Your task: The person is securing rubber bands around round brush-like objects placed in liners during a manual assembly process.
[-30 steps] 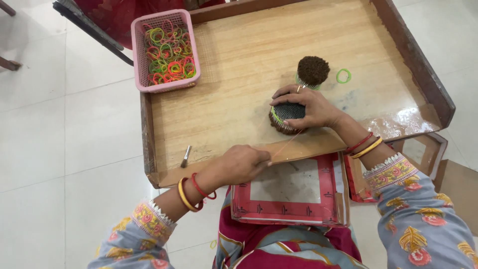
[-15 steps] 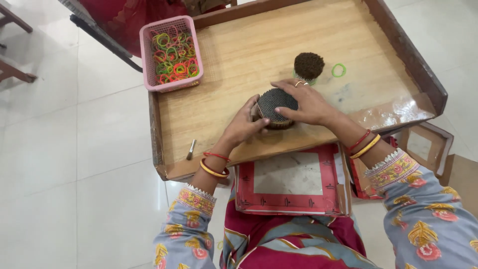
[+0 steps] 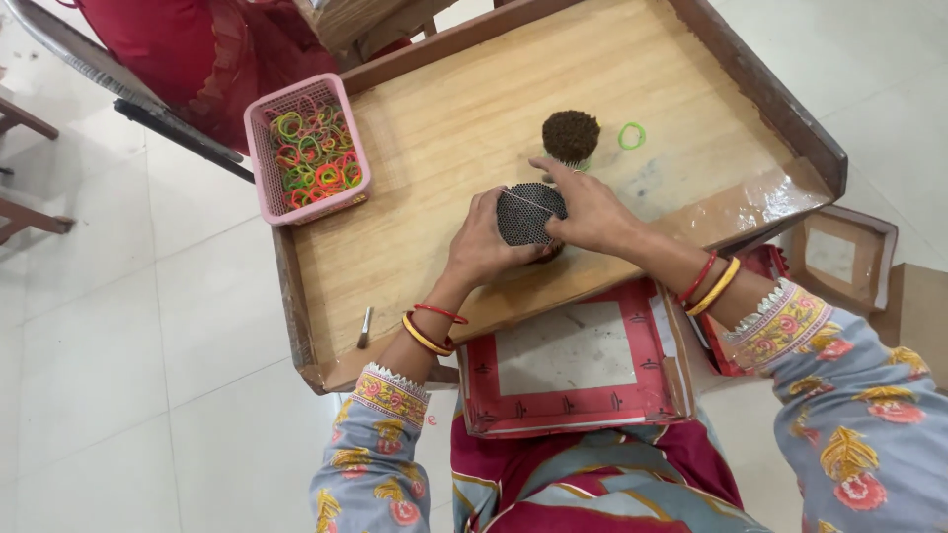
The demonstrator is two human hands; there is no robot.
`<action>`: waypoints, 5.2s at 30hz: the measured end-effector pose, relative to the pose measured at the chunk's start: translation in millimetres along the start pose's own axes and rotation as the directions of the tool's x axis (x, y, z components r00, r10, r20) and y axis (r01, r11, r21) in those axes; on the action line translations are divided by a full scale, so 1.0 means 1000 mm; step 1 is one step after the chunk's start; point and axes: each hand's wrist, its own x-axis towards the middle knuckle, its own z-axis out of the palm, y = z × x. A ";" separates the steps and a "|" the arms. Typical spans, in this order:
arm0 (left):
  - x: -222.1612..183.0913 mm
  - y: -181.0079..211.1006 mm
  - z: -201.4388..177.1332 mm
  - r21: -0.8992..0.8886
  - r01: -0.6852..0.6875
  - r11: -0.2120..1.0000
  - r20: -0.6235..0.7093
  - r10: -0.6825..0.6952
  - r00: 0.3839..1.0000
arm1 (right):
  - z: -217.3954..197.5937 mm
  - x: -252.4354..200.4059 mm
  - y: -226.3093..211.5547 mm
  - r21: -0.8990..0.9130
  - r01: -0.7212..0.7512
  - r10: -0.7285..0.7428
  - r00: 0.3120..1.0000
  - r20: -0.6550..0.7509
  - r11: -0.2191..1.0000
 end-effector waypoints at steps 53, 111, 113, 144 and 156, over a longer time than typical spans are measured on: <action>0.000 -0.030 -0.033 0.625 -0.751 0.211 0.188 0.894 0.408 | 0.000 0.014 0.014 0.197 0.416 -0.451 0.872 0.188 0.887; -0.118 -0.140 0.023 -0.995 -0.036 -0.093 -0.009 -0.271 0.963 | -0.002 0.017 0.009 -0.019 0.420 -0.416 0.902 0.116 0.907; -0.103 -0.133 0.022 -0.962 -0.077 -0.264 0.001 -0.285 0.959 | 0.002 0.013 0.002 -0.035 0.438 -0.433 0.896 0.095 0.898; -0.018 0.006 0.011 -0.085 -0.158 0.984 -0.061 0.153 0.986 | -0.018 -0.031 -0.014 0.030 -0.068 0.069 0.997 -0.042 0.997; -0.011 0.008 -0.005 -0.035 -0.240 0.970 0.060 0.241 0.969 | 0.005 -0.008 0.067 0.773 -0.099 0.081 0.995 0.062 0.627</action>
